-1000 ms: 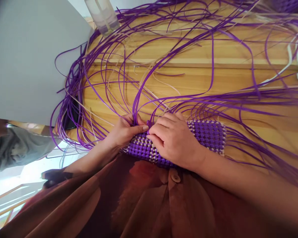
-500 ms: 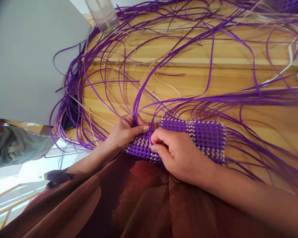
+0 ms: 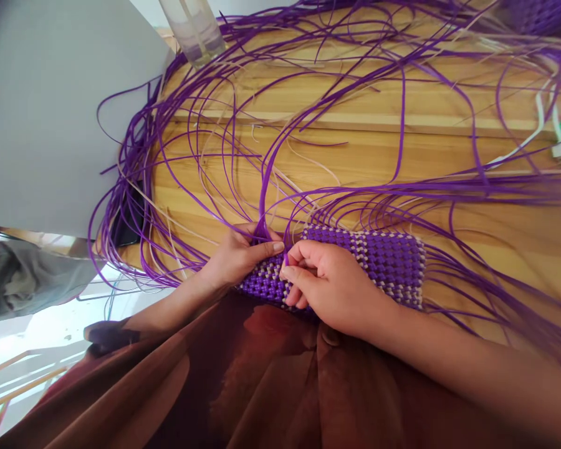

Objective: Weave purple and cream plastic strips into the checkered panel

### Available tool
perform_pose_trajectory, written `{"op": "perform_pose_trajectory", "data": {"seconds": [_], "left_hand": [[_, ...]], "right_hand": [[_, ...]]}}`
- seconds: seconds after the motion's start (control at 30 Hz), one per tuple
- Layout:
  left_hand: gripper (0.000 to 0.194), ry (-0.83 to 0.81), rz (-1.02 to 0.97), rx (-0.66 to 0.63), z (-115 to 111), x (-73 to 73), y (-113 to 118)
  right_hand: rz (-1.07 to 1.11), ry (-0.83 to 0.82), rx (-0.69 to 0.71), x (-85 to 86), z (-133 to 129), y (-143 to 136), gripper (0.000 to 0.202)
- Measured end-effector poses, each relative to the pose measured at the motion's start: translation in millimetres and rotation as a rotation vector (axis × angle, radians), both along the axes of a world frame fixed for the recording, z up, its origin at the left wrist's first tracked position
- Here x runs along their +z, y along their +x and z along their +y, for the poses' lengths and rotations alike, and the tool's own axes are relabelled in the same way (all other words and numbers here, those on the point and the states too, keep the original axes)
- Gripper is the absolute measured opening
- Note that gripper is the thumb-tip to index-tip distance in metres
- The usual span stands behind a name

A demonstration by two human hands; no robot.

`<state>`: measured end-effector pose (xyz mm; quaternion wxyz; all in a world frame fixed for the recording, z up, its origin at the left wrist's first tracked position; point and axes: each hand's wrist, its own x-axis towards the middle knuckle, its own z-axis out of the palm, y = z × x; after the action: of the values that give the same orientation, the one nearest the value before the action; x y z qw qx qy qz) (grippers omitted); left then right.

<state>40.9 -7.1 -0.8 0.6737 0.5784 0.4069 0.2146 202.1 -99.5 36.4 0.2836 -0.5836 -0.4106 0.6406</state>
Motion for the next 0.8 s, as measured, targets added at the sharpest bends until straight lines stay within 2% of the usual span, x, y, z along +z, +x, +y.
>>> {"op": "perform_pose_trajectory", "data": {"seconds": [0.17,0.33,0.4,0.5,0.57,0.7,0.77,0.8], "left_hand": [[0.023,0.05,-0.031,0.001,0,-6.1,1],[0.027,-0.137,-0.112,-0.013,0,-10.1,0],[0.026,-0.191,-0.123,0.01,0,-9.4,0],[0.024,-0.17,-0.138,0.022,-1,-7.4,1],[0.022,-0.134,-0.158,0.015,0,-6.3,2],[0.022,-0.086,-0.129,-0.042,2,-4.3,1],[0.024,-0.098,-0.073,-0.044,2,-2.8,0],[0.026,-0.114,-0.054,-0.037,2,-2.0,0]], "right_hand": [[0.059,-0.167,0.041,-2.6,3,-5,0.019],[-0.062,-0.123,0.158,7.3,9,12,0.021],[-0.156,-0.07,0.184,11.8,16,22,0.023],[-0.253,0.078,0.105,12.1,30,29,0.022],[-0.257,0.175,0.058,7.9,39,28,0.021],[-0.328,0.32,0.06,-5.0,59,24,0.024],[-0.415,0.412,0.04,-12.8,77,30,0.027],[-0.451,0.445,-0.012,-17.0,88,34,0.026]]}}
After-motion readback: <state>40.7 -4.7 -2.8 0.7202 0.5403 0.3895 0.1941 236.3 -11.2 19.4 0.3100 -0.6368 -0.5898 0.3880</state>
